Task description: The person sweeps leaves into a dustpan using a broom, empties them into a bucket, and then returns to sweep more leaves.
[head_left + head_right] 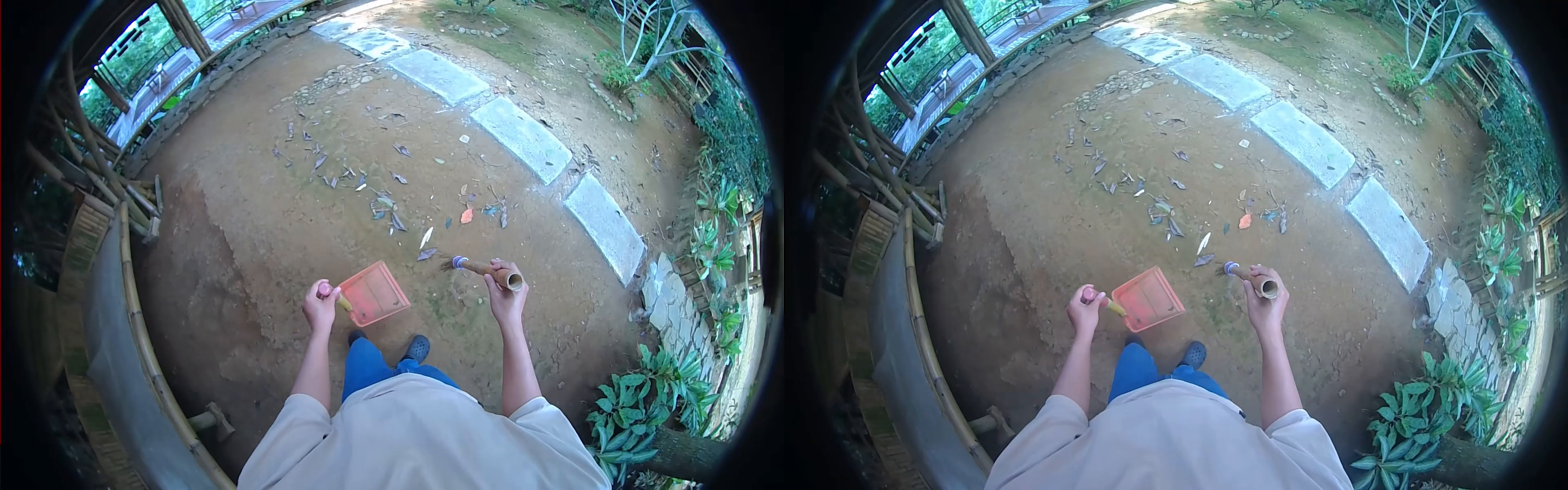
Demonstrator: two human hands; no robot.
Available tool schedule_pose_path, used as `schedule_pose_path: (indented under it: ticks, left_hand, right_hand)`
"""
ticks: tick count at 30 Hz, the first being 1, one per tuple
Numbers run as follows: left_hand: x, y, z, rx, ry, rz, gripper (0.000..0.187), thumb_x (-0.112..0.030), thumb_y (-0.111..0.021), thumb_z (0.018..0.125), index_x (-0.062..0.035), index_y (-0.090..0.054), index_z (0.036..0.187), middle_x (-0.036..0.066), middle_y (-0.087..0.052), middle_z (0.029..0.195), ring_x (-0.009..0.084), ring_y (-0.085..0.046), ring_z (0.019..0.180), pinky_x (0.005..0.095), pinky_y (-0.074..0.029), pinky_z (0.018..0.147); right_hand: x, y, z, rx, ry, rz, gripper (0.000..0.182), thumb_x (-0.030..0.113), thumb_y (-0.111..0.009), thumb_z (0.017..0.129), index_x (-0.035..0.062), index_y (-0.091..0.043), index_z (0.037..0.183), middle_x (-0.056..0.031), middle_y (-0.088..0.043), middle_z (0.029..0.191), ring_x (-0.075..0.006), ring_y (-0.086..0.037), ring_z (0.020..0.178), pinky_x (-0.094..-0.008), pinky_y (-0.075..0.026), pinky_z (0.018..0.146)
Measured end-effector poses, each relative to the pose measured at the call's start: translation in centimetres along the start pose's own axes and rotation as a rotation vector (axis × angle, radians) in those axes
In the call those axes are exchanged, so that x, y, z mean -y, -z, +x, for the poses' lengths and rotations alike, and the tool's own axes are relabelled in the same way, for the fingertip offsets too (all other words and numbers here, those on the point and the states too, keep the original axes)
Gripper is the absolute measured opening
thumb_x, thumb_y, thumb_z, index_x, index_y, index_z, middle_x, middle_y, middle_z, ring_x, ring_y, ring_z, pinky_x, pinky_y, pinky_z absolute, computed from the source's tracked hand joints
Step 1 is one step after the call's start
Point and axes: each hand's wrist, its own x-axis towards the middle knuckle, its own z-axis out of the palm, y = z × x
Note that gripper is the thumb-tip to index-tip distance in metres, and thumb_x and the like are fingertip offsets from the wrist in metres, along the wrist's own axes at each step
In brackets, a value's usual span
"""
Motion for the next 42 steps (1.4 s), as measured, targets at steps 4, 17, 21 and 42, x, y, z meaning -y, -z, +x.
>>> schedule_pose_path:
  ticks: [4, 17, 21, 42]
  left_hand:
    - [-1.0, -2.7, 4.1, 0.063, -0.03, 0.04, 0.036, -0.004, -0.084, 0.076, 0.0013, -0.067, 0.108, 0.006, -0.069, 0.09, 0.0119, -0.068, 0.081, 0.0288, -0.056, 0.075]
    - [2.1, -8.7, 19.9, 0.234, -0.089, -0.005, 0.035, -0.006, -0.085, 0.074, -0.0017, -0.07, 0.105, 0.008, -0.073, 0.092, 0.0163, -0.07, 0.087, 0.0322, -0.057, 0.081]
    - [2.8, -10.1, 23.3, 0.322, -0.081, 0.01, 0.036, -0.003, -0.083, 0.076, 0.0002, -0.068, 0.108, 0.007, -0.072, 0.096, 0.0151, -0.07, 0.091, 0.0304, -0.056, 0.084]
    - [8.6, -17.1, 27.9, 0.419, -0.039, 0.23, 0.037, -0.006, -0.088, 0.069, -0.0081, -0.07, 0.102, 0.011, -0.074, 0.099, 0.0263, -0.071, 0.091, 0.0373, -0.056, 0.082]
  right_hand:
    - [0.0, -1.8, 2.8, -0.016, -0.004, -0.079, 0.027, -0.009, -0.075, 0.075, 0.0029, -0.065, 0.097, -0.0117, -0.072, 0.105, -0.0263, -0.068, 0.112, -0.0369, -0.052, 0.097]
    - [-3.2, -12.4, 7.3, -0.139, -0.044, -0.234, 0.031, -0.008, -0.076, 0.07, 0.0055, -0.066, 0.096, -0.0123, -0.07, 0.109, -0.0318, -0.067, 0.111, -0.0405, -0.052, 0.095]
    - [-2.9, -14.8, 8.0, -0.162, -0.022, -0.303, 0.032, -0.007, -0.078, 0.068, 0.0054, -0.066, 0.095, -0.0137, -0.07, 0.109, -0.0294, -0.068, 0.106, -0.0387, -0.053, 0.093]
    - [-1.3, -14.9, 5.7, -0.428, -0.339, -0.383, 0.018, 0.0, -0.073, 0.081, 0.0035, -0.07, 0.098, -0.0151, -0.072, 0.111, -0.0274, -0.069, 0.108, -0.0374, -0.051, 0.096]
